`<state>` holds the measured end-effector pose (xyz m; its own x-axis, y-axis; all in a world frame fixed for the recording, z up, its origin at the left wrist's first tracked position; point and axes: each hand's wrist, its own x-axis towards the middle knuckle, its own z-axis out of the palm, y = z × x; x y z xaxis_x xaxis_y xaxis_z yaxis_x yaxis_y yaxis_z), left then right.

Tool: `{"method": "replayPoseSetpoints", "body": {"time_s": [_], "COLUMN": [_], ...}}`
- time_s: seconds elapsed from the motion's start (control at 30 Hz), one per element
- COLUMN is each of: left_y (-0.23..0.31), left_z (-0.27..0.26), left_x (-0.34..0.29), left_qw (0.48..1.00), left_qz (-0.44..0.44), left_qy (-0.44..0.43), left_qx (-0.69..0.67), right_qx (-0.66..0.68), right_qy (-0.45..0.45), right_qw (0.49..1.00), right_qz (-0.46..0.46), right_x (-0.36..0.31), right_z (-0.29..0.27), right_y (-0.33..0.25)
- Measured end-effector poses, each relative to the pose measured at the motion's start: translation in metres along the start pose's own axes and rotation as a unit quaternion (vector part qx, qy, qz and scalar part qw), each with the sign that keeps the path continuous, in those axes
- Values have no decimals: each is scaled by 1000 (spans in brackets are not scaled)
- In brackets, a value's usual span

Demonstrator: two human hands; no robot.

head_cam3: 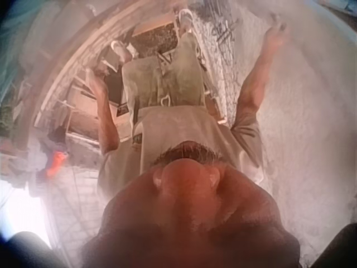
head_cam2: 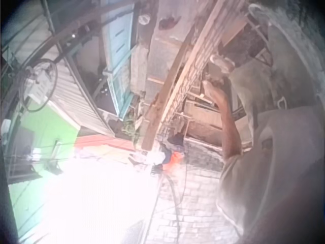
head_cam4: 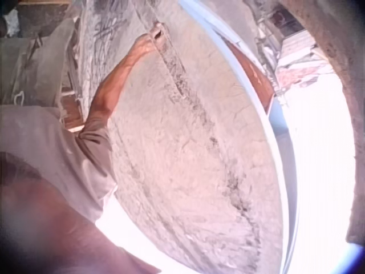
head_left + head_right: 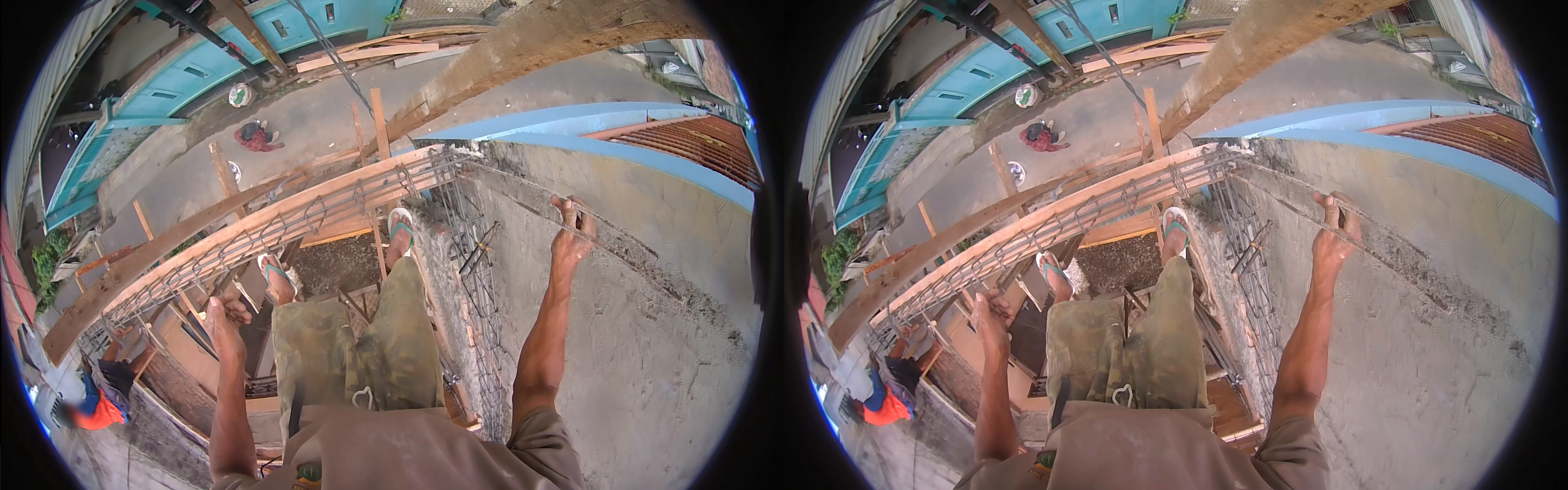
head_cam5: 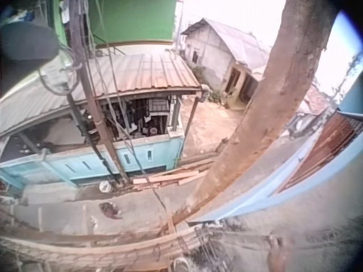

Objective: The person stands on scaffolding at a construction site and uses pliers to twist wire ties around intersecting rebar rods, securing them together. The person repeatedly reaches for wire ties and twists them to fasten the rebar grid.

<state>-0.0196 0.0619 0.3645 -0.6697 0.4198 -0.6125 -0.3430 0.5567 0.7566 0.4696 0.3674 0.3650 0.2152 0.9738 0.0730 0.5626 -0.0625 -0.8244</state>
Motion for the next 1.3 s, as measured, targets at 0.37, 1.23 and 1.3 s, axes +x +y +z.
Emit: {"method": "replayPoseSetpoints", "body": {"time_s": [0.37,1.23,1.3], "left_y": [-3,19,20], "left_z": [29,196,210], "left_x": [9,-58,-77], "left_qw": [999,934,927], "left_qz": [6,37,-41], "left_qy": [-21,-346,-369], "left_qx": [-36,-82,-53], "right_qx": [-11,-52,89], "right_qy": [-94,-231,-225], "right_qw": [995,971,967], "right_qz": [-37,-26,80], "right_x": [34,-222,-241], "right_z": [26,76,96], "right_y": [0,-90,-94]}}
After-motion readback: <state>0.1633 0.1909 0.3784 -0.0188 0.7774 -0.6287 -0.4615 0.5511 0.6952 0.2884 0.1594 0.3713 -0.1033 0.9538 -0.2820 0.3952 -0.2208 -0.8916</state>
